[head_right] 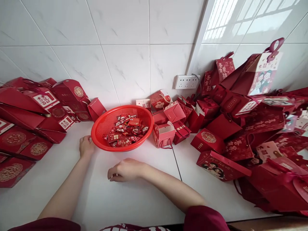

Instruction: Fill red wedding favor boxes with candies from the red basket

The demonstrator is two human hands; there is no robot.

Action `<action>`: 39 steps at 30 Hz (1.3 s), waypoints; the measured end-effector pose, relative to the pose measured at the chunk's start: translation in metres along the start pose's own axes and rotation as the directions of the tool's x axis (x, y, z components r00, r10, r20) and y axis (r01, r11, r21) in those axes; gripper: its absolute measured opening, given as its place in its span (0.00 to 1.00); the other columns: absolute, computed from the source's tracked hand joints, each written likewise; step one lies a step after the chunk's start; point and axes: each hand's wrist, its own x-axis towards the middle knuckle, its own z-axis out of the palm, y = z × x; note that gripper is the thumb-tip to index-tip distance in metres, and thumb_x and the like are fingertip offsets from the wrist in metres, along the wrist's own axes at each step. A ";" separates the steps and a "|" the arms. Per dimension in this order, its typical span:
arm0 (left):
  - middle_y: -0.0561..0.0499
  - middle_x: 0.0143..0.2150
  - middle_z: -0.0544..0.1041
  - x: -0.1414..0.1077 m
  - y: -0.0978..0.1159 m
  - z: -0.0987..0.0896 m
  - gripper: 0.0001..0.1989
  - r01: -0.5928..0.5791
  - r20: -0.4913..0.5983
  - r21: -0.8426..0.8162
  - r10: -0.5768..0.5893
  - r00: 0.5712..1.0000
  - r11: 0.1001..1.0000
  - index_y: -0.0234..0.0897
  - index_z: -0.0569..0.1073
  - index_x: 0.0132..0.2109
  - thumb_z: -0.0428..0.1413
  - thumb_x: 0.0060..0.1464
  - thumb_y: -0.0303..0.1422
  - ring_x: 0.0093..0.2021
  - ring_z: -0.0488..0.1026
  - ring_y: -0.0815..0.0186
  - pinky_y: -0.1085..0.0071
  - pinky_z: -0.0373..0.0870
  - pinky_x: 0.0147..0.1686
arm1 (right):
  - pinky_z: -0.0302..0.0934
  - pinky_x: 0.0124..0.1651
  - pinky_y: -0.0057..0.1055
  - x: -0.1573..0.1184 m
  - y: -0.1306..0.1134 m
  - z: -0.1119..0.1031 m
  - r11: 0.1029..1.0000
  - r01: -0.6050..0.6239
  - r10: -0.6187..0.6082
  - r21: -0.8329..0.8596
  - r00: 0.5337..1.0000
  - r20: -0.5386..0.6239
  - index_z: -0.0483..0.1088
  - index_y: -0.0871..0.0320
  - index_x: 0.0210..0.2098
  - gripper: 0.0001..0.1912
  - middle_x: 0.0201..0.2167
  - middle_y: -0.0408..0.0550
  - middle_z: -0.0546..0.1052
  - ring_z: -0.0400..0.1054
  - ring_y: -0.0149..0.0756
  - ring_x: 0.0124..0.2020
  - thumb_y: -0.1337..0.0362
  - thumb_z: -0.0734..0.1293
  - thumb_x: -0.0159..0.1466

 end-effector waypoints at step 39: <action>0.45 0.61 0.68 -0.021 0.088 -0.079 0.15 -0.277 -0.315 -0.309 0.177 0.932 0.910 0.39 0.72 0.54 0.53 0.61 0.33 0.50 0.75 0.64 0.68 0.73 0.49 | 0.47 0.30 0.31 -0.097 -0.079 -0.117 0.541 -0.689 0.628 -0.482 0.712 -0.313 0.66 0.57 0.35 0.08 0.26 0.46 0.75 0.68 0.36 0.27 0.69 0.58 0.69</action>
